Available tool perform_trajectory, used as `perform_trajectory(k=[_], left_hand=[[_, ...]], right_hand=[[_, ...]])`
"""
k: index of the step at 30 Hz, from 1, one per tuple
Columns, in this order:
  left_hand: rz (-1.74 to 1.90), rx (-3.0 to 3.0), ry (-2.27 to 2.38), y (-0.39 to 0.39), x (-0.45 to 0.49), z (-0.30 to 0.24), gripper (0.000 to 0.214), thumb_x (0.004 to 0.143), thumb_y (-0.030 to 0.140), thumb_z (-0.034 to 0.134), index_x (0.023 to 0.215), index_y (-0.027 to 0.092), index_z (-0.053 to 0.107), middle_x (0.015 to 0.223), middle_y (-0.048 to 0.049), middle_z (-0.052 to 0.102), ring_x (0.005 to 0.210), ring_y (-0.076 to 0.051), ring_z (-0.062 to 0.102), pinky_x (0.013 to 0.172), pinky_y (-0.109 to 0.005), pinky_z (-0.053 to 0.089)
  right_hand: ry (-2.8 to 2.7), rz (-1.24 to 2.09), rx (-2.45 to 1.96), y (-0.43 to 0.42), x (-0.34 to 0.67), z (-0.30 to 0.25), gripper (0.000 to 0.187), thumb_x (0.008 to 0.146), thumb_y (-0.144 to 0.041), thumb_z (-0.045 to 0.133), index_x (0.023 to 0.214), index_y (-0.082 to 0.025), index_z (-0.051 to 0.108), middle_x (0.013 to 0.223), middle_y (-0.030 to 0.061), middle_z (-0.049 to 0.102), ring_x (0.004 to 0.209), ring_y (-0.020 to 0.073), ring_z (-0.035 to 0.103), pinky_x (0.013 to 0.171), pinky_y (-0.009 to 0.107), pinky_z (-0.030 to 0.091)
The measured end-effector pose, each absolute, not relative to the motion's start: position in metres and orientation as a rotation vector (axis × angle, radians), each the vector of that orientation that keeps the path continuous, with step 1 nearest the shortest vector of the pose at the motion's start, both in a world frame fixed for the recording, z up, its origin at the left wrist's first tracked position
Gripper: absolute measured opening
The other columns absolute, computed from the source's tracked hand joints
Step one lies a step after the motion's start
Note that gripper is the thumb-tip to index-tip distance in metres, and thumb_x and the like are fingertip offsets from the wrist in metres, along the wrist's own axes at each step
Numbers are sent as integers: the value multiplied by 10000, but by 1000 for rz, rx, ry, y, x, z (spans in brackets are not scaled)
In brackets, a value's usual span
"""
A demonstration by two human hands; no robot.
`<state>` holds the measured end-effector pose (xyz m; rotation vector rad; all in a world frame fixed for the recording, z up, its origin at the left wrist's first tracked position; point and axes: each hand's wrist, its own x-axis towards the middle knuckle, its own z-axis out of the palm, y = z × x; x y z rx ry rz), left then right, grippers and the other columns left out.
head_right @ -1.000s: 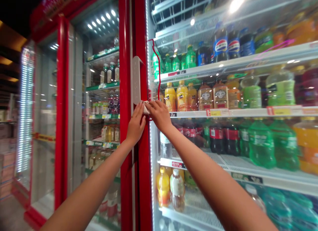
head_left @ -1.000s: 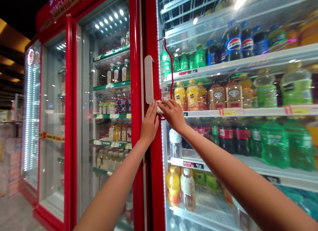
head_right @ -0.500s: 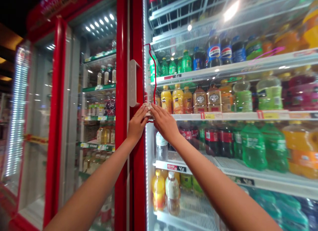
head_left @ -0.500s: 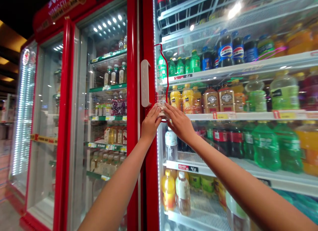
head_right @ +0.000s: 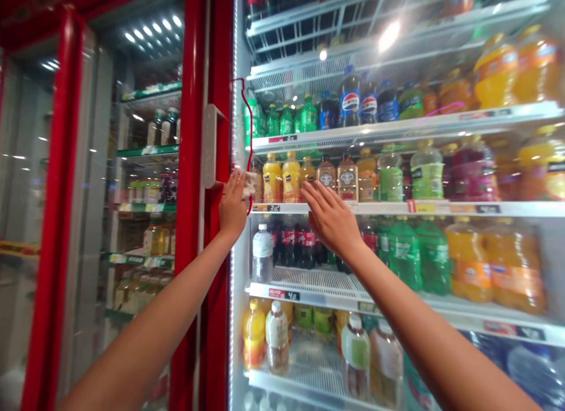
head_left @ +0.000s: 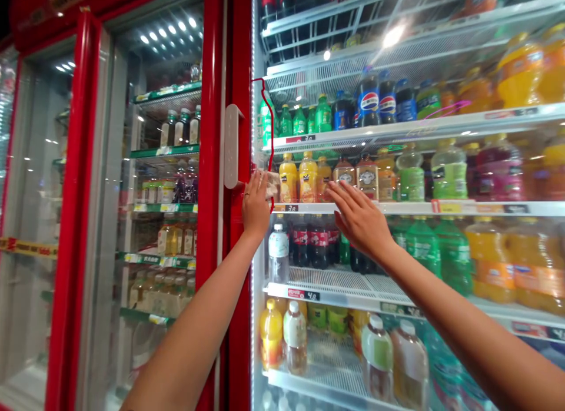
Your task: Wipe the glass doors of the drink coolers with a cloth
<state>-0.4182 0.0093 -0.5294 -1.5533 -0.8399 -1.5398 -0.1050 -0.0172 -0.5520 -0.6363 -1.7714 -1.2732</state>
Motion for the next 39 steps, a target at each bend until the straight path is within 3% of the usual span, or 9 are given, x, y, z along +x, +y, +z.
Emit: perform_trajectory(k=[5,8,10,15,18,24,33,36,39], left_hand=[[-1365,-1625,-830,-4,-426,-544,725,987,137,604,1663,309,406,1778,-59,384,1650,-285,355,1352,-538,366],[-1445,-1599,-839,-9,-420,-540,620,992,384,725,1553,250,498,1731,-133,455,1604,-309,435,1294,-513,443],[-1577,-1558,-854,-7,-409,-529,617,988,440,741,1524,253,502,1659,-152,538,1540,-300,520,1249,-477,491],[-1880,-1457,-904,4,-381,-507,584,1028,325,676,1566,279,457,1370,-118,728,1353,-262,676,1193,-433,534],[-1929,-1456,-877,8,-380,-513,523,1032,160,558,1533,297,499,1526,-99,660,1507,-240,564,1244,-425,498],[-1811,-1453,-866,19,-401,-514,766,911,-42,422,1574,326,527,1750,23,439,1672,-172,282,1392,-439,282],[-1424,-1637,-807,13,-403,-531,720,1024,165,459,1716,299,309,1820,-30,290,1694,-224,237,1395,-538,236],[-1399,-1624,-839,6,-410,-539,691,1013,195,501,1688,295,389,1844,-30,208,1714,-284,146,1400,-555,195],[-1412,-1639,-894,5,-414,-538,696,1004,162,510,1676,314,417,1805,-46,309,1692,-293,225,1394,-558,217]], right_hand=[[-1802,-1271,-705,-5,-91,-565,879,1078,-282,493,1758,-256,-64,1830,31,223,1684,261,264,1361,514,307],[-1804,-1246,-701,-1,-93,-568,886,1069,-272,478,1754,-253,-84,1841,21,174,1695,258,229,1369,521,277],[-1806,-1231,-687,-1,-94,-568,884,1066,-265,464,1753,-253,-92,1845,15,156,1698,256,219,1368,527,274],[-1813,-1225,-697,-2,-94,-567,845,1071,-267,445,1761,-234,-42,1835,36,219,1697,255,226,1366,544,283],[-1810,-1237,-720,-4,-95,-567,831,1077,-271,441,1762,-216,-26,1827,56,244,1692,257,242,1363,540,294],[-1799,-1259,-734,-6,-98,-567,865,1086,-274,446,1750,-227,-106,1823,56,233,1685,257,264,1355,528,313],[-1814,-1180,-682,-6,-96,-568,849,1097,-244,423,1740,-272,-130,1830,32,196,1686,259,258,1360,545,300],[-1822,-1182,-680,-5,-96,-568,843,1100,-254,430,1744,-261,-114,1829,39,207,1689,260,252,1365,537,290],[-1823,-1195,-691,-4,-96,-568,826,1107,-257,421,1748,-247,-100,1823,54,236,1692,264,241,1362,543,295]])
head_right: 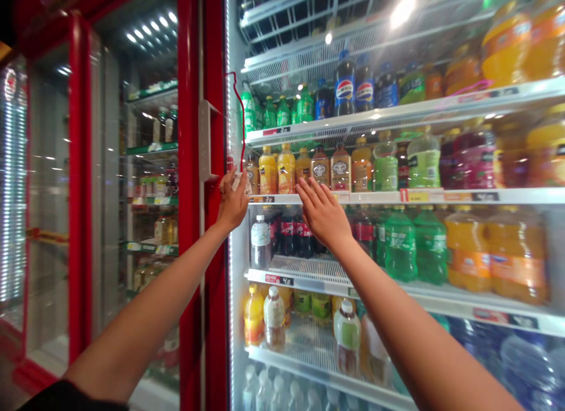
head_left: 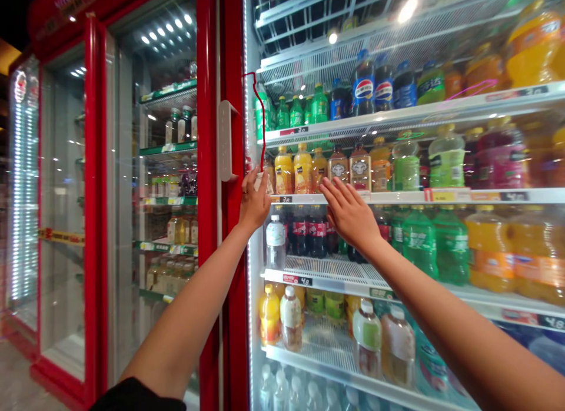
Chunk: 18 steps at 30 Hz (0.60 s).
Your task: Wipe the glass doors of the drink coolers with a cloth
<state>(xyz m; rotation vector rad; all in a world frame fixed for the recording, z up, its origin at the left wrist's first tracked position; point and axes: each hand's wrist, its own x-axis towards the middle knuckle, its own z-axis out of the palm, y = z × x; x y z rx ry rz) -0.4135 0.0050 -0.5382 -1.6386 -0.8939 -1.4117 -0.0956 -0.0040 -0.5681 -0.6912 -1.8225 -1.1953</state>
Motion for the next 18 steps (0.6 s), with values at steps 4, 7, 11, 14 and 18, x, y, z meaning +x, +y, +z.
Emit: perform_trajectory(k=[4,7,11,14,18], left_hand=[[-1396,-1708,-868,2,-413,-540,642,1052,139,445,1661,339,432,1690,-63,510,1595,-238,432,1352,-538,337],[-1431,-1680,-838,-4,-414,-543,558,1084,176,456,1617,335,504,1638,-58,582,1545,-212,509,1314,-488,422],[-1571,-1540,-891,-1,-417,-532,542,1077,165,463,1583,336,559,1609,-47,620,1482,-220,594,1274,-480,497],[-1666,-1388,-962,7,-411,-525,631,1050,106,435,1614,375,513,1632,-18,597,1498,-242,584,1254,-537,523],[-1567,-1442,-956,11,-390,-534,770,988,-2,369,1684,324,412,1700,-31,514,1618,-245,420,1340,-562,400]], right_hand=[[-1822,-1191,-681,-2,-95,-568,830,1104,-265,435,1752,-245,-83,1824,57,233,1694,262,235,1364,548,290],[-1824,-1172,-661,-1,-95,-569,845,1093,-264,453,1753,-251,-75,1829,46,214,1694,258,234,1368,545,286],[-1819,-1162,-658,-2,-95,-570,839,1089,-249,440,1753,-259,-72,1829,41,216,1691,255,245,1366,548,289],[-1810,-1170,-671,-2,-96,-571,828,1090,-251,432,1755,-251,-61,1827,46,225,1692,249,244,1363,540,298],[-1811,-1171,-678,-1,-96,-572,813,1093,-257,415,1756,-253,-55,1833,36,188,1697,237,222,1369,531,286]])
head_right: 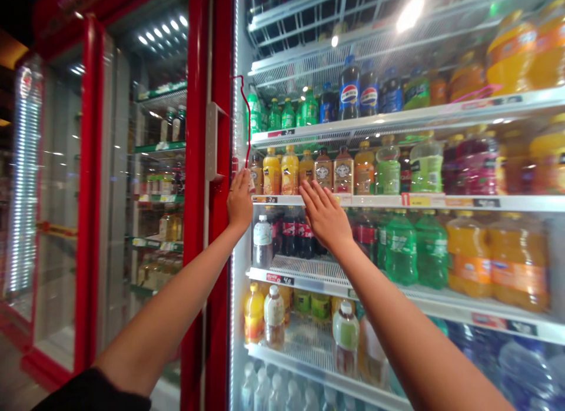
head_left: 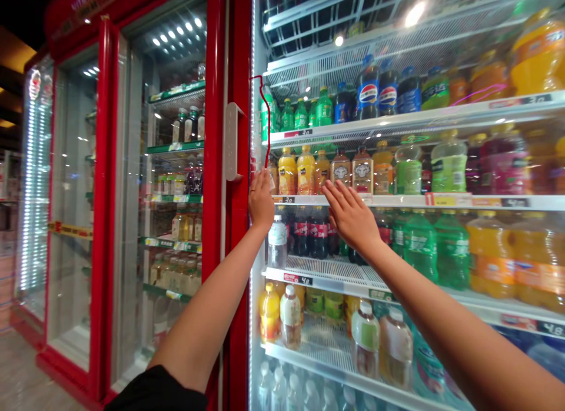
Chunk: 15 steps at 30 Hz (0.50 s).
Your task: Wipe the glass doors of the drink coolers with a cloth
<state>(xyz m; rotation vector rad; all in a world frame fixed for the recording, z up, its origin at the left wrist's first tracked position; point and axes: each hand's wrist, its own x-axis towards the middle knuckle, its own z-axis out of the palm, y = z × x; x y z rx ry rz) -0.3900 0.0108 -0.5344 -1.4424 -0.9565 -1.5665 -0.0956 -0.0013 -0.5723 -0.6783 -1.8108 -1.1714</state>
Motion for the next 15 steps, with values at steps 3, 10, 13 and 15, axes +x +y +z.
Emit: perform_trajectory(k=[3,10,13,15], left_hand=[[-1433,-1582,-905,5,-384,-537,841,951,-46,353,1698,340,379,1718,-7,488,1644,-226,367,1371,-540,341],[-1522,-1530,-938,2,-397,-532,811,960,-27,355,1683,337,407,1725,-20,479,1642,-237,376,1367,-566,330],[-1546,-1511,-942,2,-387,-543,836,958,-36,335,1695,357,375,1716,-12,493,1644,-229,370,1358,-579,345],[-1462,-1582,-912,1,-380,-545,868,940,-58,324,1697,365,369,1713,0,499,1645,-213,366,1360,-557,349]], right_hand=[[-1820,-1177,-694,-2,-95,-572,825,1090,-267,422,1754,-256,-68,1835,30,168,1697,234,222,1368,528,291],[-1846,-1181,-719,-6,-94,-570,759,1112,-292,379,1761,-217,-7,1827,63,223,1698,234,214,1372,525,283],[-1845,-1167,-709,-4,-95,-572,776,1105,-285,393,1760,-227,-19,1833,50,199,1701,225,201,1379,528,267],[-1837,-1173,-699,-3,-95,-572,793,1102,-283,402,1756,-237,-44,1835,44,182,1702,225,196,1377,530,268]])
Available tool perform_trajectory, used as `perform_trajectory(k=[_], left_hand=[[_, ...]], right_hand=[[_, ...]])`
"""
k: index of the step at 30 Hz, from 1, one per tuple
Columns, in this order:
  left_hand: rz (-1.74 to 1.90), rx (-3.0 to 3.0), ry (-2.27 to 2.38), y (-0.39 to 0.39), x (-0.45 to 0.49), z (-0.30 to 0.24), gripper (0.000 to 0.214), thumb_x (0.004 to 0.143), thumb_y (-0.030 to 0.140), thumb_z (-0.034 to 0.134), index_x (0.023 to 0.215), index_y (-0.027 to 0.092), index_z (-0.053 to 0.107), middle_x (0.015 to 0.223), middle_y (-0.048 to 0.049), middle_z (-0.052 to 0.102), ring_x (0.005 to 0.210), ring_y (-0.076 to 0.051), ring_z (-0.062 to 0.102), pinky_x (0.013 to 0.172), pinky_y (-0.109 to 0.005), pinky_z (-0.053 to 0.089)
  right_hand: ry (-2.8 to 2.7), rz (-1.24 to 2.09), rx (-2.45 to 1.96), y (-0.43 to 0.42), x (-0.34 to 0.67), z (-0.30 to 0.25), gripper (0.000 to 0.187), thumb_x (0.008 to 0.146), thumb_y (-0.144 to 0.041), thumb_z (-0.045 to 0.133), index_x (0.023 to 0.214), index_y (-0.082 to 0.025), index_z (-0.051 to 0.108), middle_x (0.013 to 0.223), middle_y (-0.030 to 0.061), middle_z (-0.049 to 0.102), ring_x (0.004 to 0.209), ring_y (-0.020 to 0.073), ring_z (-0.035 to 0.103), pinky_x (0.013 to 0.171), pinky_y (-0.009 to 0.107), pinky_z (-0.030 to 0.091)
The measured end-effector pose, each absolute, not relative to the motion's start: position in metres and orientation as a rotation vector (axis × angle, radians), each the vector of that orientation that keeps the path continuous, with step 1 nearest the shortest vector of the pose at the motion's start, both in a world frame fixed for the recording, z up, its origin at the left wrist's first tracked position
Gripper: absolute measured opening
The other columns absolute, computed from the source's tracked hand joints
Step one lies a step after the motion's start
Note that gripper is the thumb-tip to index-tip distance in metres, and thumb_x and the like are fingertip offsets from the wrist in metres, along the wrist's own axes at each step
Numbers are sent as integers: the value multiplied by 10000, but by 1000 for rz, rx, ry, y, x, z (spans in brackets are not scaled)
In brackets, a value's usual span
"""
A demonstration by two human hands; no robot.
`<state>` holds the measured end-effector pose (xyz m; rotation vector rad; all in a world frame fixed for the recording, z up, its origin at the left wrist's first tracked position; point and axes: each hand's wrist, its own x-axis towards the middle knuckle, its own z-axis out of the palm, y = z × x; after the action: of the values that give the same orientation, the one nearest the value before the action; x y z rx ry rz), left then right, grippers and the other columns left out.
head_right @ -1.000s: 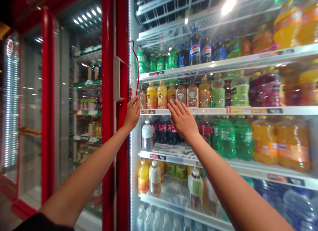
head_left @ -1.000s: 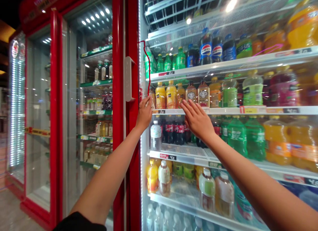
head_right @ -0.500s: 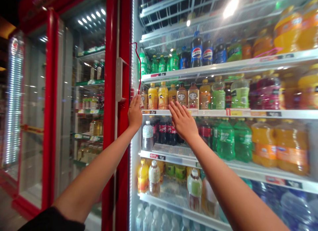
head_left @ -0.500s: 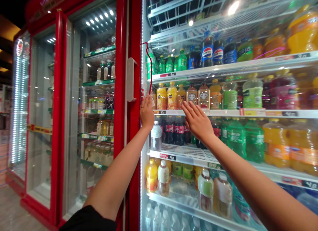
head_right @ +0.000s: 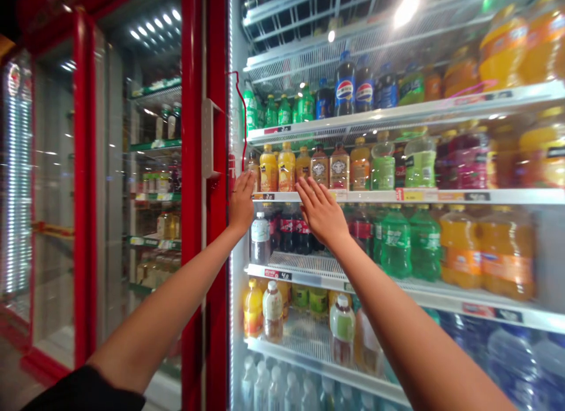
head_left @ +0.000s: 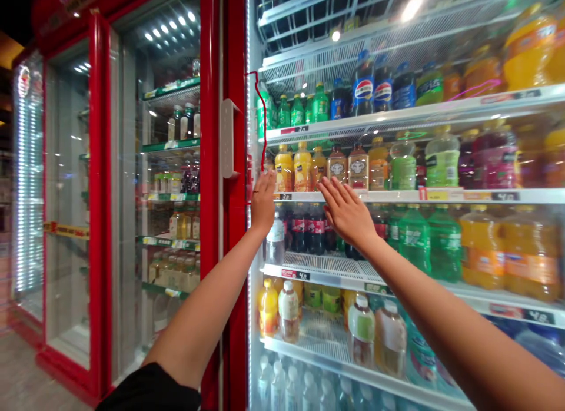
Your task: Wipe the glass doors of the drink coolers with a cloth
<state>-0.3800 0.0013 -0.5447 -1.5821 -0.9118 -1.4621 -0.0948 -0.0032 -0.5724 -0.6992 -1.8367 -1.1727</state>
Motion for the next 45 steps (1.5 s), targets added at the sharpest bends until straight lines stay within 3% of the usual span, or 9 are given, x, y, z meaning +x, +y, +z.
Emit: perform_trajectory(k=[6,10,14,24,28,32,38,45], left_hand=[[-1407,-1690,-860,0,-379,-525,852,936,-50,364,1675,372,417,1713,6,499,1644,-212,369,1365,-524,342],[-1521,-1594,-894,2,-370,-539,847,958,-40,343,1700,367,366,1715,-2,496,1652,-219,353,1374,-551,324],[-1419,-1656,-849,2,-361,-544,828,950,-50,321,1673,339,427,1693,-7,528,1646,-203,364,1370,-525,341],[-1545,-1560,-864,7,-350,-542,786,978,-31,327,1663,337,444,1700,-1,518,1647,-206,362,1375,-518,335],[-1422,-1688,-828,2,-346,-535,795,972,-49,344,1648,351,466,1693,12,527,1647,-202,359,1370,-491,339],[-1528,-1604,-867,3,-348,-528,732,995,-26,354,1624,317,506,1686,-7,538,1631,-200,393,1374,-464,336],[-1566,-1551,-905,5,-335,-543,779,985,-41,365,1660,339,446,1689,-6,532,1652,-215,352,1382,-515,315],[-1481,-1621,-843,3,-348,-522,806,950,-68,355,1627,344,499,1663,11,565,1632,-199,389,1364,-483,360]], right_hand=[[-1809,-1192,-699,-5,-96,-573,809,1108,-280,396,1747,-243,-99,1830,50,179,1693,241,231,1365,532,294],[-1817,-1192,-711,-6,-97,-573,810,1110,-283,389,1747,-241,-110,1829,52,198,1690,244,243,1366,533,296],[-1815,-1171,-705,-6,-97,-573,842,1097,-265,398,1737,-279,-148,1837,24,136,1692,242,236,1363,550,297],[-1823,-1209,-767,-9,-98,-573,725,1110,-282,385,1761,-182,83,1824,72,252,1695,241,229,1376,508,277],[-1812,-1205,-740,-7,-97,-574,777,1106,-278,394,1760,-212,-19,1828,60,233,1695,246,230,1368,524,288],[-1811,-1205,-726,-4,-96,-574,817,1106,-279,395,1749,-235,-107,1837,40,194,1693,244,238,1370,521,284],[-1794,-1212,-710,-3,-97,-574,809,1120,-287,378,1742,-244,-138,1829,47,213,1687,247,258,1362,525,305],[-1780,-1218,-687,-3,-97,-575,844,1113,-272,394,1727,-250,-184,1825,46,221,1678,255,282,1356,524,327]])
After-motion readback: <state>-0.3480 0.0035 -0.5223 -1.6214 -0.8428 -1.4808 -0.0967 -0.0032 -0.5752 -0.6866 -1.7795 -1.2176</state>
